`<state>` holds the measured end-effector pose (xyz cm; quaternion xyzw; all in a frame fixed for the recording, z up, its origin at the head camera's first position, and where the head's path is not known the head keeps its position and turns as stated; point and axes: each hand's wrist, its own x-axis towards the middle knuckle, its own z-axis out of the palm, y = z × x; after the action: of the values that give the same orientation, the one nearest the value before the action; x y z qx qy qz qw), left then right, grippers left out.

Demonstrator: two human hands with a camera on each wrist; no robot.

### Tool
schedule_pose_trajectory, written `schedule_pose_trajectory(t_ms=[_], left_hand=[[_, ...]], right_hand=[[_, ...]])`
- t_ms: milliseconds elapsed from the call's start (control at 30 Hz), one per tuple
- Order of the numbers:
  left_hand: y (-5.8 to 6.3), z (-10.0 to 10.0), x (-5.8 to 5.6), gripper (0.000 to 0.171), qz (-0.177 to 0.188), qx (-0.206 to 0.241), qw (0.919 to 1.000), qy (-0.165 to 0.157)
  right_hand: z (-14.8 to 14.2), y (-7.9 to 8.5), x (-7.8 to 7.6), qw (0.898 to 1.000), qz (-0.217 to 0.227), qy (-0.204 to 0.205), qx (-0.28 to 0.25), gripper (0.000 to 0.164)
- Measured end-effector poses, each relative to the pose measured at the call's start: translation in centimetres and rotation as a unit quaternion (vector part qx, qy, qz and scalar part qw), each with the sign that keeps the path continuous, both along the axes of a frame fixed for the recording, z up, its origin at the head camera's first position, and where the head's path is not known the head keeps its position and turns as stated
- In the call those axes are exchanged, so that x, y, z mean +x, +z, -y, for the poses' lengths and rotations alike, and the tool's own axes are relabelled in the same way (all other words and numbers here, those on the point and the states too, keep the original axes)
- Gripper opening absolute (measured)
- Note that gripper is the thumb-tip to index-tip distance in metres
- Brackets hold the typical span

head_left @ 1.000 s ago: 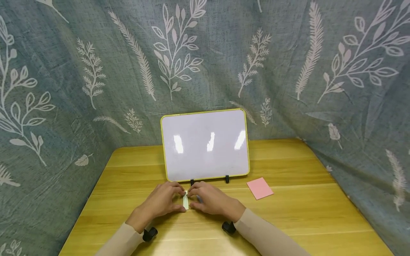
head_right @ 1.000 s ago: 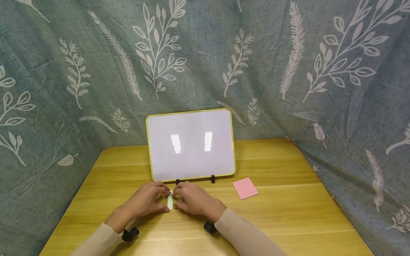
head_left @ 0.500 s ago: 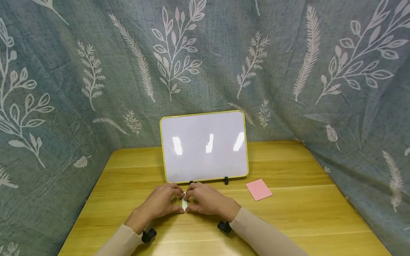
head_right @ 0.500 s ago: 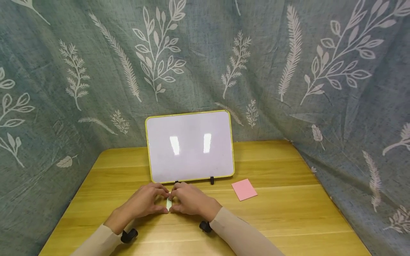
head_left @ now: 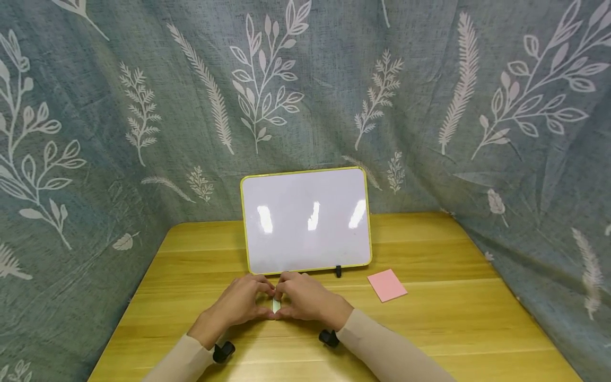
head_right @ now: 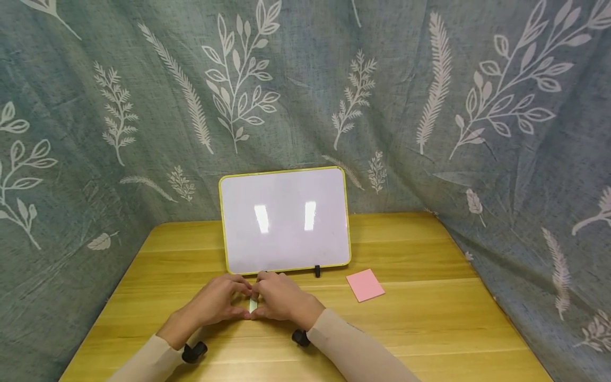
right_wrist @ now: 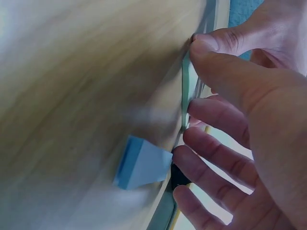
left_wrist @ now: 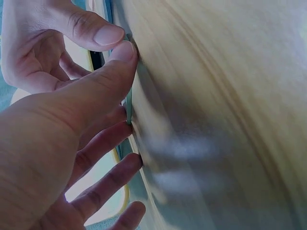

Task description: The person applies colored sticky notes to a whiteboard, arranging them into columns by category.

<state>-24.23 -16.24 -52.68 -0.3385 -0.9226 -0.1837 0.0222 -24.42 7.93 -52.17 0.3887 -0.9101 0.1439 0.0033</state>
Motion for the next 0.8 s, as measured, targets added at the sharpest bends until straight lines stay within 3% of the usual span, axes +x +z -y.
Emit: schedule_pose_trajectory(t_ms=[400,800], left_hand=[[0.2,0.1,-0.1,0.036,0.006,-0.004,1.0000,0.002],[0.1,0.2,0.4,0.033,0.009,0.009,0.9999,-0.006]], right_hand=[[0.7,0.4,0.1,0.999,-0.020,-0.010,0.038,0.039],[1.3,0.7,0.2,0.997,-0.011,-0.016,0.077,0.031]])
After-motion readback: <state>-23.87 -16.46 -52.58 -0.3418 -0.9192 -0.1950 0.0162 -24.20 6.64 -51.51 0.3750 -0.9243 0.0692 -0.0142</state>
